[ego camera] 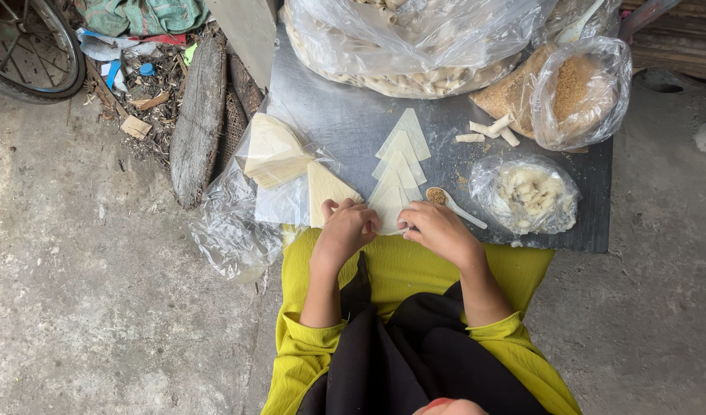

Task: The person folds triangular pastry sheets, places a cylindrical filling inside each, and seals them into samosas. The person uses a spoon to add a granular ingredient to the filling and places completed samosas into a plastic bag.

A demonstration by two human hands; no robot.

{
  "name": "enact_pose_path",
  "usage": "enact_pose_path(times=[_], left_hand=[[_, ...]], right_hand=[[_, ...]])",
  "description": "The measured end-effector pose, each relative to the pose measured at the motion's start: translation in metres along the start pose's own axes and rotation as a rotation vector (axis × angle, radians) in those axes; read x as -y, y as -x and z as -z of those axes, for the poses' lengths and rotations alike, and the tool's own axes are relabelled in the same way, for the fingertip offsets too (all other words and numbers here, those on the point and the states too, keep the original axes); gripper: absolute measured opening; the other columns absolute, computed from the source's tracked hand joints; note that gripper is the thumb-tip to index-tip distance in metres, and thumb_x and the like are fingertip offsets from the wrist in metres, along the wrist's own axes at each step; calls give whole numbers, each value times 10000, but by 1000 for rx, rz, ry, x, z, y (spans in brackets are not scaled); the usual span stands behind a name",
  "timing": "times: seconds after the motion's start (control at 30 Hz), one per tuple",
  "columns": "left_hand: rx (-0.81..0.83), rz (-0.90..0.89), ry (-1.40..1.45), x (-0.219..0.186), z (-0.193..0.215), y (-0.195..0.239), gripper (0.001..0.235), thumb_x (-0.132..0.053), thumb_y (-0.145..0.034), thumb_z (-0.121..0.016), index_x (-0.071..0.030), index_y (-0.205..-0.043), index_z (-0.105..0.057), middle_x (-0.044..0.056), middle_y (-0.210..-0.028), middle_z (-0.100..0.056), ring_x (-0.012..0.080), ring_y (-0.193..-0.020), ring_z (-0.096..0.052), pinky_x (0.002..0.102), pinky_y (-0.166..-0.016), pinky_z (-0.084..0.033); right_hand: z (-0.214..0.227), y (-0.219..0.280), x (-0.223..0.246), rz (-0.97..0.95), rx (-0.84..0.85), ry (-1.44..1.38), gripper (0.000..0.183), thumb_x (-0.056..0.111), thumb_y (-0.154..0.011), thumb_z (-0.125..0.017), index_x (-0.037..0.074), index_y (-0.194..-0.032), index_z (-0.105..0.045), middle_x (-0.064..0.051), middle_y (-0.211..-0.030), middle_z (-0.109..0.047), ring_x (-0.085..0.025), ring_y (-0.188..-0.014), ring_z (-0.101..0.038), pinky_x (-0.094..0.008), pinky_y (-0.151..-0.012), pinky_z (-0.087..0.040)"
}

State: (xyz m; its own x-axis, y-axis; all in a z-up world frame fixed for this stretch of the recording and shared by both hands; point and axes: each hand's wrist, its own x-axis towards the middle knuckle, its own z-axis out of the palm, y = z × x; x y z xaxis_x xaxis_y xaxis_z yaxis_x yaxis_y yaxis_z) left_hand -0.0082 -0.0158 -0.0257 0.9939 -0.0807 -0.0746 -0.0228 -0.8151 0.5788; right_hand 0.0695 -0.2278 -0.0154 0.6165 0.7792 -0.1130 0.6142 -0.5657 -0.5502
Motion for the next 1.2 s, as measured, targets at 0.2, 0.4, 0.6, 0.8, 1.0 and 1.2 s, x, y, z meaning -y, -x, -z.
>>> enact_pose_path(times=[0.2, 0.4, 0.6, 0.8, 1.0, 1.2], left_hand=[[101, 52, 18, -6, 7, 0, 338, -123, -630, -888, -152, -918, -713, -47, -845, -683, 185, -1027, -584, 488, -1006, -263], [0, -5, 51, -6, 5, -1, 135, -161, -779, -821, -136, -868, -723, -15, -842, -693, 198, -969, -629, 437, -938, -343], [-154, -94, 148, -5, 9, -3, 56, -137, -851, -754, -125, -893, -718, -4, -848, -692, 195, -894, -650, 374, -873, -370], [-59, -63, 111, -6, 13, -3, 65, -154, -825, -774, -127, -853, -722, 4, -826, -684, 197, -868, -654, 382, -846, -360], [-144, -99, 81, -1, 10, 8, 136, -157, -849, -759, -121, -971, -709, 9, -881, -671, 207, -911, -651, 389, -901, -391], [-281, -331, -84, -4, -17, 36, 354, -212, -822, -786, -131, -1154, -697, 43, -1181, -623, 261, -1172, -567, 492, -1011, -351]], right_hand=[[25, 11, -4, -159, 4, -55, 283, 222, -830, -781, 122, -1087, -716, -24, -935, -719, -234, -875, -693, -386, -790, -536], [63, 44, -31, -313, -577, 14, 196, 144, -967, -709, 82, -1153, -727, -80, -1044, -714, -272, -941, -683, -364, -797, -541], [72, 92, -49, -383, -706, -97, 207, 104, -1000, -678, 67, -1199, -720, -115, -1084, -693, -278, -905, -664, -364, -820, -539], [4, 78, -22, -333, -700, 130, 308, 205, -901, -749, 90, -1186, -733, -105, -1089, -686, -302, -1017, -614, -419, -938, -468], [-15, 72, -35, -355, -681, 298, 248, 270, -914, -759, 127, -1117, -748, -54, -1046, -690, -269, -1031, -600, -417, -935, -412], [-20, 74, -46, -323, -658, 209, 217, 262, -992, -712, 110, -1145, -731, -37, -1027, -722, -241, -955, -624, -401, -881, -409]])
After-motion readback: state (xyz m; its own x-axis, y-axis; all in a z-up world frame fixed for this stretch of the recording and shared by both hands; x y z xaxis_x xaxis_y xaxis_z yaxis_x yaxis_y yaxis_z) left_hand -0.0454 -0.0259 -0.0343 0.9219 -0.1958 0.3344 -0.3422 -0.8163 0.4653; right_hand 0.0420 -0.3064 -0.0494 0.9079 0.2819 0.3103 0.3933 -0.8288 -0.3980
